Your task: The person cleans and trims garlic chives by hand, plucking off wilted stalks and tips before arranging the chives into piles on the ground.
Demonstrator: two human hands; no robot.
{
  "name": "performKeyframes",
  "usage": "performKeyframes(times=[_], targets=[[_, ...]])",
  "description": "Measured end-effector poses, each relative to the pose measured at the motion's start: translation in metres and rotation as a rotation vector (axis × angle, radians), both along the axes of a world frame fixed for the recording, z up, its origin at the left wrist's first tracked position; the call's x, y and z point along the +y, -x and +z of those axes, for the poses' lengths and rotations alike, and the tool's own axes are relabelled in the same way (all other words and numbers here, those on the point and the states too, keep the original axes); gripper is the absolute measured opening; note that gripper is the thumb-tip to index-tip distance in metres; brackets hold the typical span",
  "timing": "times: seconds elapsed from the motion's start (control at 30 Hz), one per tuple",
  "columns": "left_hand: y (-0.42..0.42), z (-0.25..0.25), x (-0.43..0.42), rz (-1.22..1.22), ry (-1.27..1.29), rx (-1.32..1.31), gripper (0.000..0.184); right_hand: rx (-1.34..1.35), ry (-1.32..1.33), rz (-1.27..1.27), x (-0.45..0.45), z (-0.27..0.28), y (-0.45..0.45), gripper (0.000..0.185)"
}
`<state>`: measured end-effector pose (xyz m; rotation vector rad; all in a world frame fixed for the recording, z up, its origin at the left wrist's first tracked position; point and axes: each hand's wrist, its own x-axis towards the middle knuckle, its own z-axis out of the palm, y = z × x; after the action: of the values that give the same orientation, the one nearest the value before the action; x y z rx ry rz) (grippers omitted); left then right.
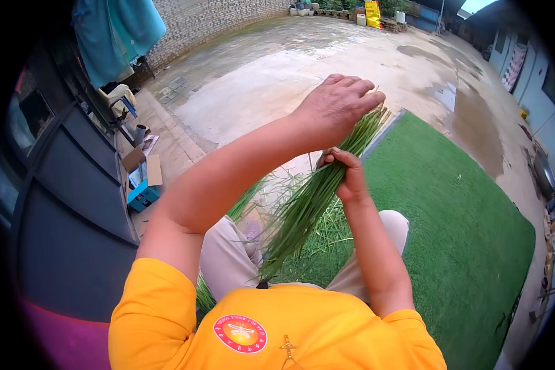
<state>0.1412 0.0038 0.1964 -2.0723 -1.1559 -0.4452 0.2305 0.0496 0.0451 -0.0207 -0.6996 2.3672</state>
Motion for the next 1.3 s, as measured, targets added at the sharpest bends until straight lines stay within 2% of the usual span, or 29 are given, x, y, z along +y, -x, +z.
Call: performKeyframes(times=[0.07,0.13,0.2,0.23,0.27,0.3,0.33,0.37,0.4,0.47,0.53,0.6,0.67,0.73,0.77,0.83,0.87,0.93,1.0,1.07,1.1,1.17,1.2,1.23,1.3], targets=[[0.019,-0.021,-0.008,0.015,0.473,-0.743,0.052,0.024,0.054,-0.079,0.013,0.001,-0.006,0.014],[0.055,-0.08,0.005,0.043,0.928,-1.345,0.048,0.03,0.103,-0.147,0.022,-0.003,-0.011,0.017],[0.061,-0.13,0.005,-0.131,1.233,-1.499,0.041,0.003,0.05,-0.015,0.036,-0.006,-0.013,0.032],[0.058,-0.146,0.006,-0.15,1.262,-1.561,0.034,0.027,0.024,0.022,0.047,-0.013,-0.01,0.041],[0.055,-0.159,0.007,-0.163,1.295,-1.631,0.028,0.02,0.023,0.02,0.05,-0.013,-0.007,0.041],[0.055,-0.162,0.007,-0.165,1.299,-1.643,0.028,0.002,0.035,-0.06,0.049,-0.013,-0.002,0.042],[0.057,-0.16,0.009,-0.181,1.246,-1.786,0.024,-0.022,0.053,-0.14,0.052,-0.01,0.005,0.043],[0.058,-0.166,0.012,-0.198,1.187,-1.932,0.02,0.007,0.089,-0.084,0.057,-0.012,0.006,0.043],[0.058,-0.174,0.014,-0.199,1.2,-1.959,0.02,-0.019,0.104,-0.085,0.056,-0.015,0.006,0.043],[0.06,-0.189,0.026,-0.267,1.117,-2.141,0.016,-0.042,0.152,-0.203,0.061,-0.017,0.009,0.031],[0.058,-0.191,0.032,-0.275,1.036,-2.221,0.017,-0.092,0.146,-0.13,0.071,-0.019,0.01,0.029],[0.063,-0.196,0.038,-0.246,0.932,-2.144,0.017,-0.133,0.106,-0.293,0.074,-0.018,0.016,0.027],[0.065,-0.193,0.038,-0.258,0.92,-2.16,0.016,-0.149,0.101,-0.308,0.075,-0.025,0.019,0.024],[0.063,-0.187,0.039,-0.289,0.88,-2.198,0.015,-0.249,0.08,-0.283,0.071,-0.025,0.022,0.046],[0.065,-0.19,0.042,-0.302,0.868,-2.216,0.015,-0.263,0.078,-0.263,0.069,-0.025,0.022,0.047],[0.071,-0.194,0.048,-0.135,0.831,-1.933,0.013,-0.265,0.09,-0.235,0.07,-0.027,0.02,0.048],[0.071,-0.194,0.048,-0.149,0.813,-1.949,0.013,-0.241,0.115,-0.217,0.071,-0.028,0.018,0.048],[0.071,-0.191,0.046,-0.208,0.967,-1.955,0.01,-0.234,0.095,-0.169,0.072,-0.031,0.014,0.048],[0.067,-0.186,0.042,-0.236,0.973,-1.973,0.006,-0.178,0.121,-0.138,0.072,-0.035,0.012,0.05],[0.067,-0.183,0.039,-0.02,0.901,-1.752,0.006,-0.193,0.091,-0.175,0.067,-0.034,0.012,0.05],[0.067,-0.184,0.04,-0.022,0.896,-1.749,0.006,-0.196,0.104,-0.169,0.064,-0.033,0.011,0.049],[0.068,-0.19,0.04,-0.002,0.774,-1.926,0.007,-0.198,0.112,-0.161,0.057,-0.033,0.01,0.048],[0.07,-0.187,0.038,-0.005,0.768,-1.922,0.007,-0.261,0.142,-0.189,0.054,-0.038,0.011,0.039],[0.074,-0.183,0.037,-0.024,0.731,-2.083,0.007,-0.323,0.171,-0.216,0.053,-0.043,0.012,0.03],[0.084,-0.179,0.035,-0.059,0.663,-2.322,0.01,-0.4,0.135,-0.202,0.05,-0.051,0.015,0.025]])
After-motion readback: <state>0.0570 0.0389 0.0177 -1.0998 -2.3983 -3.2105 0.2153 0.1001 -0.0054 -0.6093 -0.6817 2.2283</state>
